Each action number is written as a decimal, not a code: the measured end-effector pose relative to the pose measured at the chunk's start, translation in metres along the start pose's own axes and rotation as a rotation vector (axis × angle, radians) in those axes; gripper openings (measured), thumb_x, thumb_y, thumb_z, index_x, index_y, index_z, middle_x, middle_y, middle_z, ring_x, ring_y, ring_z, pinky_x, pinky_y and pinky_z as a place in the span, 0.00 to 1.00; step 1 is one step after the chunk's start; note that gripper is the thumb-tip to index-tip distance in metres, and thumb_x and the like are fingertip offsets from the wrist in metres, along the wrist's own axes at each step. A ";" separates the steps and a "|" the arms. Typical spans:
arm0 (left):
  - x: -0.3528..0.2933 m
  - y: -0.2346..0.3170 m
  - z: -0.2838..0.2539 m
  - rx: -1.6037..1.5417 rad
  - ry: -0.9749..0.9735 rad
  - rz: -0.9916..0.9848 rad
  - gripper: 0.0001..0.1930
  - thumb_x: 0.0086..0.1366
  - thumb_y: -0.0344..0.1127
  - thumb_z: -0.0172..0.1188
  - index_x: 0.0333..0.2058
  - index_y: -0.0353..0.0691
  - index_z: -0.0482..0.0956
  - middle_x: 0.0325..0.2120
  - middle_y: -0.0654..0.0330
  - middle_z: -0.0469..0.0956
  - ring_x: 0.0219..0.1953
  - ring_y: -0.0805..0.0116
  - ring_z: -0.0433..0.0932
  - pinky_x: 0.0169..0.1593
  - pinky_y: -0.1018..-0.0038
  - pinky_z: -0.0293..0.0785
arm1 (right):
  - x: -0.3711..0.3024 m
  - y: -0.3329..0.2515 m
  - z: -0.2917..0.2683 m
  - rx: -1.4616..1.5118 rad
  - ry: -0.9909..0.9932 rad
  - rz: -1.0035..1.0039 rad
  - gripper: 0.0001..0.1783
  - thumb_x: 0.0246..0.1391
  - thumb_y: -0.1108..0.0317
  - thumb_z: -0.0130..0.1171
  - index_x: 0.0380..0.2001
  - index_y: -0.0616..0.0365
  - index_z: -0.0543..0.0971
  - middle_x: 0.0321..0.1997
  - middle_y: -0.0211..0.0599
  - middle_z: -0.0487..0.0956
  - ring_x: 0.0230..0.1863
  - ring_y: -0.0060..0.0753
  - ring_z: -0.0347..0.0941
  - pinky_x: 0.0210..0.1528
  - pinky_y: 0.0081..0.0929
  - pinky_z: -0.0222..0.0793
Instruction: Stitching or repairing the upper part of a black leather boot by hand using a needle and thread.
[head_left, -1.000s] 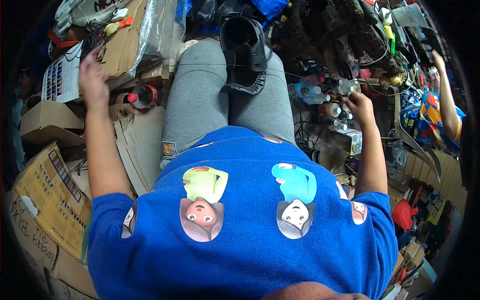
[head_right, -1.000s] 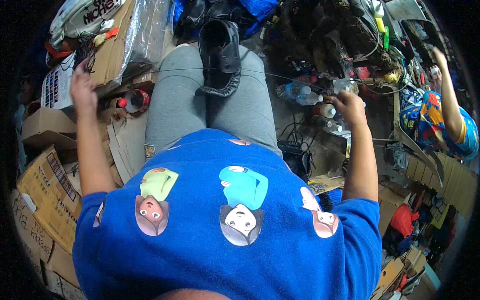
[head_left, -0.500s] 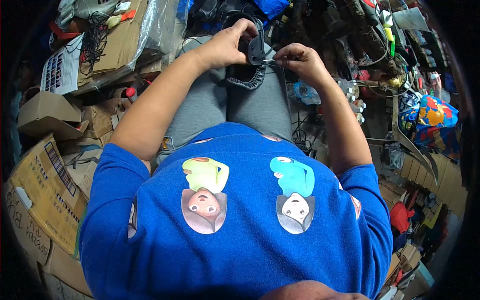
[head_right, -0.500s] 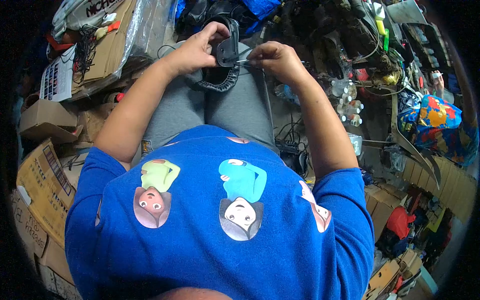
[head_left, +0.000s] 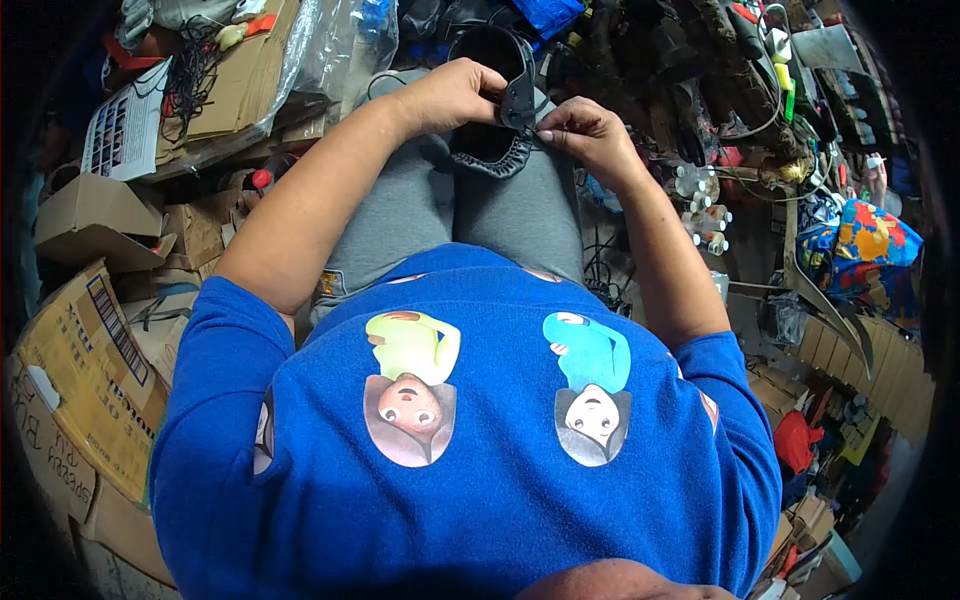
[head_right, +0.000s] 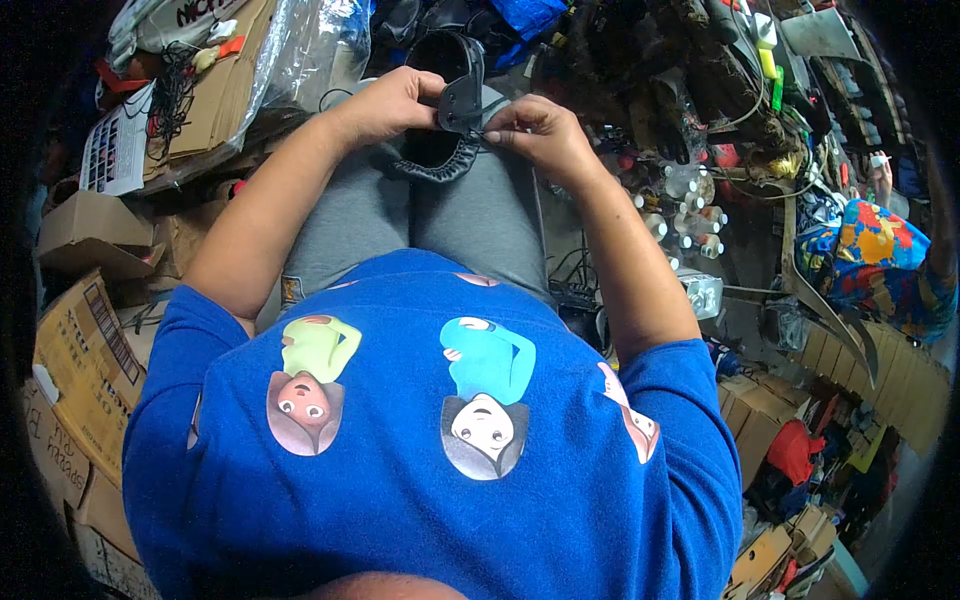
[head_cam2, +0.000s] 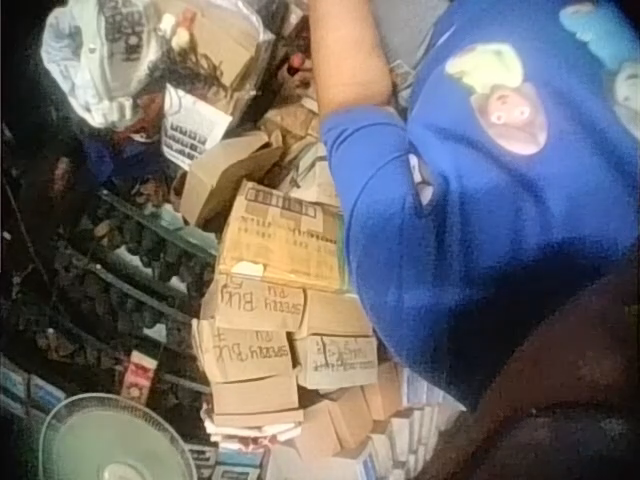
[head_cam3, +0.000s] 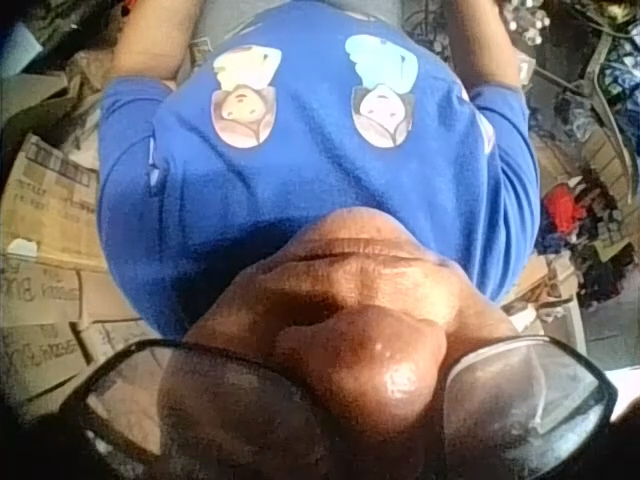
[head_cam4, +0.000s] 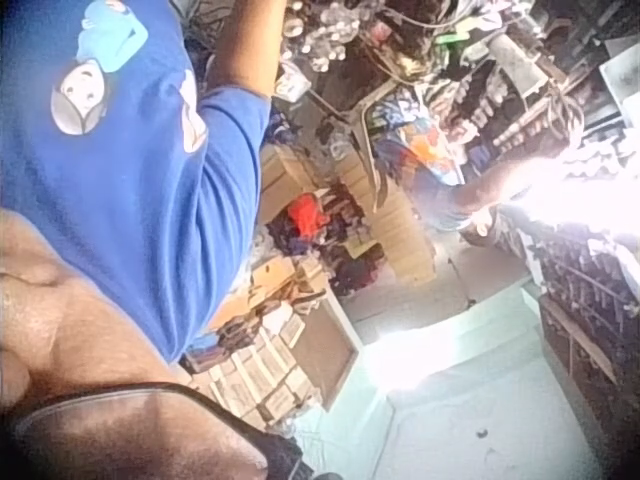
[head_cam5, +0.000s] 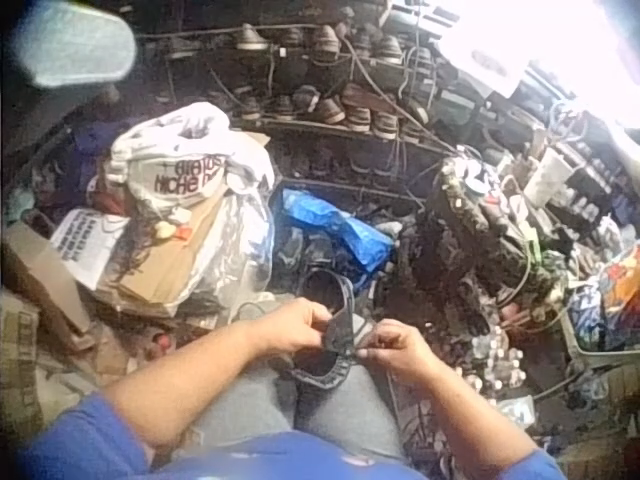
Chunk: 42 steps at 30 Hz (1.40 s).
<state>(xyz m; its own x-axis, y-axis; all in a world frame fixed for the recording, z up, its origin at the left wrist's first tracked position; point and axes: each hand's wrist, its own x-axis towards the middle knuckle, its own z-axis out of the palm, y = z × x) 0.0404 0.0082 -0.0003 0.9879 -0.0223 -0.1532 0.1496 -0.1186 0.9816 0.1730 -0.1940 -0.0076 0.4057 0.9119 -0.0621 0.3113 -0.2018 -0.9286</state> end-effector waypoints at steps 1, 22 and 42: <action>0.000 -0.002 -0.001 -0.056 -0.020 0.007 0.14 0.52 0.28 0.64 0.40 0.34 0.81 0.31 0.64 0.82 0.35 0.79 0.75 0.45 0.80 0.70 | -0.001 0.000 0.003 0.018 0.018 -0.012 0.08 0.42 0.74 0.67 0.30 0.55 0.83 0.29 0.26 0.75 0.33 0.20 0.68 0.38 0.20 0.66; 0.016 0.040 -0.008 0.520 -0.218 -0.135 0.14 0.46 0.21 0.57 0.36 0.34 0.78 0.34 0.54 0.74 0.41 0.63 0.74 0.46 0.72 0.69 | 0.007 -0.086 0.021 -1.204 -0.215 -0.308 0.06 0.47 0.70 0.52 0.26 0.53 0.79 0.32 0.40 0.75 0.35 0.43 0.74 0.40 0.36 0.67; -0.099 0.025 -0.063 -0.251 0.473 0.002 0.18 0.68 0.48 0.50 0.24 0.41 0.71 0.25 0.65 0.72 0.27 0.76 0.69 0.36 0.77 0.67 | -0.058 0.012 -0.030 -0.187 0.110 0.286 0.20 0.58 0.54 0.55 0.41 0.61 0.81 0.35 0.36 0.82 0.36 0.25 0.75 0.41 0.24 0.68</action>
<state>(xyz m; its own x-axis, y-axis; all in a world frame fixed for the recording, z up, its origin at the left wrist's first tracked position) -0.0515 0.0700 0.0463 0.8896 0.4345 -0.1405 0.0959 0.1231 0.9877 0.1787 -0.2605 -0.0039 0.5861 0.7671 -0.2609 0.3196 -0.5148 -0.7955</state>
